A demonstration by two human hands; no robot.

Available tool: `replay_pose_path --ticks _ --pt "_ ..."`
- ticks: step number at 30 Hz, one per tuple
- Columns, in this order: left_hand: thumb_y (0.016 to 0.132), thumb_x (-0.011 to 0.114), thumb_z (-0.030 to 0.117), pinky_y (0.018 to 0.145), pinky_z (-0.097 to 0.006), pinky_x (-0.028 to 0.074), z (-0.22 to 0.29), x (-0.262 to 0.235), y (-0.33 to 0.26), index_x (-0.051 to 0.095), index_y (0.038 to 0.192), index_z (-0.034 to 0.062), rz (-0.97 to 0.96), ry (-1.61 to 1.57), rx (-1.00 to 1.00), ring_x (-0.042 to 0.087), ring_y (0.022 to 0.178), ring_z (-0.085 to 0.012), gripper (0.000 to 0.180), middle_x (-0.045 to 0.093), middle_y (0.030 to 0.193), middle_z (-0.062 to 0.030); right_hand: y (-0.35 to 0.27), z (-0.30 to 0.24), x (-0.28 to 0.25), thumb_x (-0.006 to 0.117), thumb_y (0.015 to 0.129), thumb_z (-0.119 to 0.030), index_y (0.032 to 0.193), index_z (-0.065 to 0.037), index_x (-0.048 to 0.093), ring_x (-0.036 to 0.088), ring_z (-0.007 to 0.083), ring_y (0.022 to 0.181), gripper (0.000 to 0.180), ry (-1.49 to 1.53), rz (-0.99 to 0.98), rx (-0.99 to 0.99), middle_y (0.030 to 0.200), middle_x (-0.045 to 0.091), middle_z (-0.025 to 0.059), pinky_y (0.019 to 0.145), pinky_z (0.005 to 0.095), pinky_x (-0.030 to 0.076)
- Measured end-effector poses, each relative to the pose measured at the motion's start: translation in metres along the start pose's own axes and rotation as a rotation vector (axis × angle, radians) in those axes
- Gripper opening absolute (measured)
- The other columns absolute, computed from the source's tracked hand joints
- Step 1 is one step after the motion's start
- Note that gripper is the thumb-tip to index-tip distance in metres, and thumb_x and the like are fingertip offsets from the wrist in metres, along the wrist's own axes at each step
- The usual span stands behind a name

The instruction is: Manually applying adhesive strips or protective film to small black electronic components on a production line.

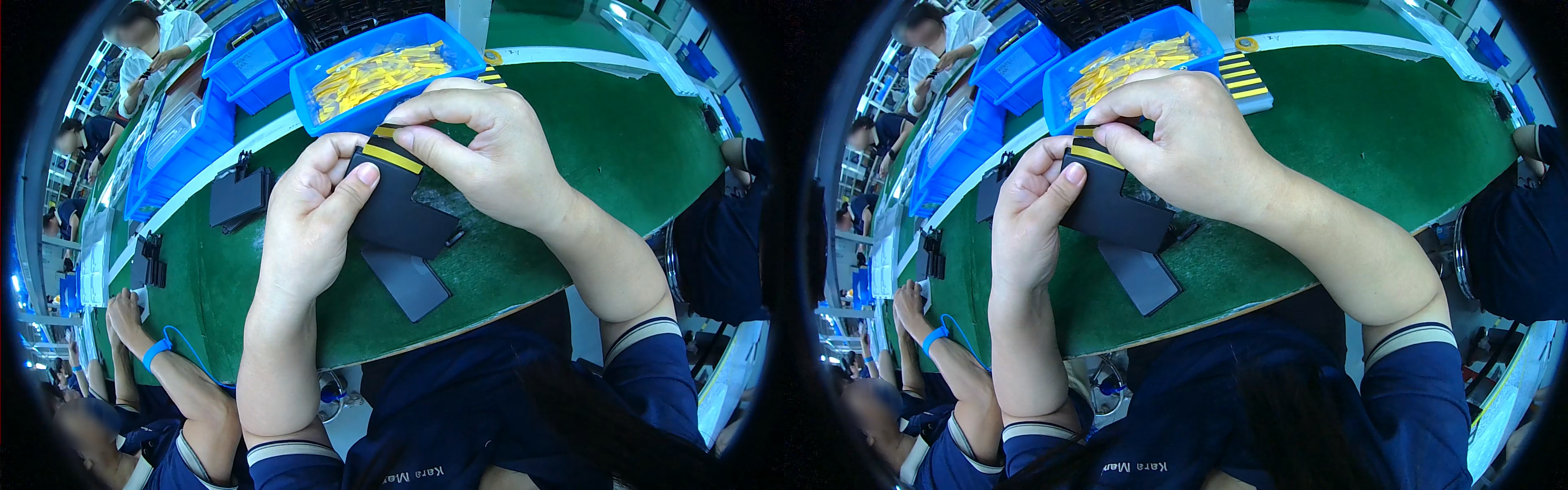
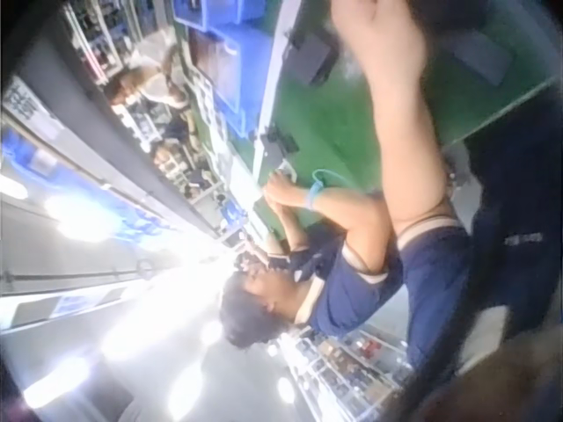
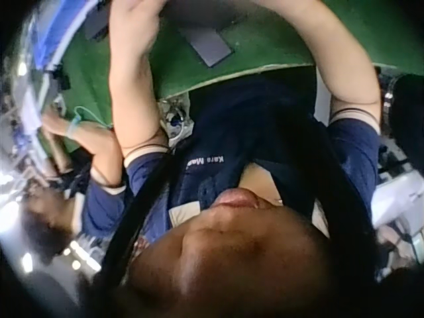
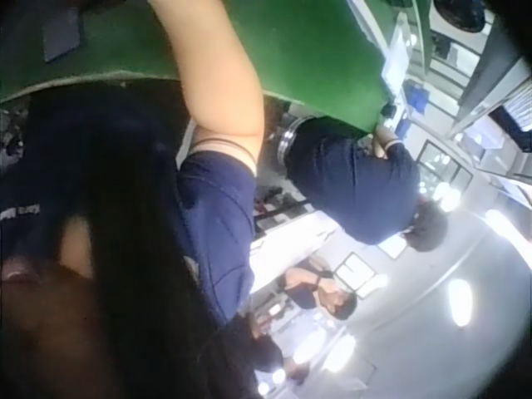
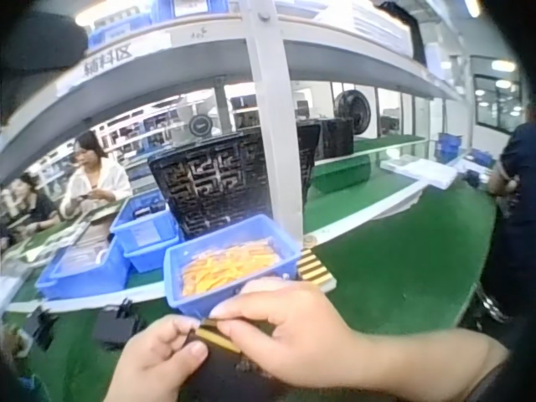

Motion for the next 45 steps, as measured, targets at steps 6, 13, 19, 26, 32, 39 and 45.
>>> replay_pose_path --ticks 6,13,19,26,32,39,45 --pt "0.091 0.051 0.005 0.075 -0.02 0.045 -0.001 0.0 0.0 0.048 0.111 -0.0034 0.006 -0.038 0.005 0.057 0.085 -0.0074 0.022 0.063 0.096 -0.0086 0.0 -0.002 0.0 0.061 0.075 -0.007 0.08 0.002 0.067 0.065 0.0264 0.071 0.012 -0.057 0.018 -0.064 0.077 0.066 0.0157 0.065 0.0325 0.052" --pt "0.09 0.052 0.004 0.073 -0.02 0.046 0.001 0.003 -0.001 0.048 0.111 -0.0038 0.022 -0.038 0.028 0.057 0.083 -0.0076 0.022 0.063 0.095 -0.0089 -0.003 -0.005 0.003 0.067 0.07 -0.008 0.079 0.001 0.065 0.062 0.0233 0.071 0.013 -0.21 0.047 -0.156 0.077 0.064 0.0122 0.065 0.0306 0.049" --pt "0.087 0.054 0.0 0.074 -0.021 0.046 0.004 0.006 -0.004 0.048 0.112 -0.0045 0.084 0.094 0.041 0.058 0.086 -0.009 0.026 0.063 0.097 -0.0098 -0.004 -0.002 0.005 0.067 0.067 -0.012 0.078 0.001 0.064 0.06 0.027 0.072 0.018 -0.22 0.043 -0.117 0.076 0.061 0.0132 0.068 0.0345 0.048" --pt "0.086 0.054 -0.003 0.077 -0.022 0.047 0.011 -0.002 -0.003 0.047 0.112 -0.0069 0.142 0.053 0.116 0.058 0.088 -0.0103 0.028 0.062 0.1 -0.012 0.001 -0.001 -0.001 0.065 0.065 -0.011 0.074 -0.001 0.062 0.057 0.0284 0.081 0.014 -0.28 -0.015 -0.16 0.081 0.06 0.0126 0.074 0.0375 0.045" --pt "0.086 0.054 -0.003 0.076 -0.022 0.047 0.009 -0.004 -0.001 0.048 0.111 -0.0058 0.156 -0.021 0.054 0.059 0.086 -0.0105 0.027 0.063 0.098 -0.0115 -0.005 -0.029 -0.003 0.069 0.062 -0.001 0.075 -0.004 0.061 0.059 0.0256 0.084 0.015 -0.45 0.067 -0.494 0.084 0.061 0.0081 0.083 0.0387 0.044" --pt "0.086 0.054 -0.002 0.076 -0.022 0.049 0.005 -0.006 -0.001 0.048 0.111 -0.0048 0.141 -0.063 0.056 0.061 0.085 -0.0111 0.027 0.064 0.098 -0.0117 0.001 -0.025 -0.017 0.066 0.063 0.004 0.075 -0.005 0.061 0.061 0.0249 0.086 0.016 -0.301 0.132 -0.411 0.082 0.064 0.006 0.084 0.0381 0.046" --pt "0.086 0.054 -0.001 0.078 -0.022 0.048 0.008 -0.006 0.0 0.047 0.112 -0.0045 0.159 -0.129 0.099 0.061 0.087 -0.012 0.027 0.064 0.098 -0.0118 -0.011 -0.03 0.001 0.07 0.064 0.0 0.076 -0.009 0.062 0.06 0.0252 0.097 0.016 -0.332 0.057 -0.391 0.089 0.067 0.0024 0.096 0.0456 0.039"
Point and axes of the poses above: each hand's wrist, its own y-axis towards the middle knuckle, its own x-axis out of the palm, z = x × y, the point moved 6 cm from there along y, towards the middle knuckle
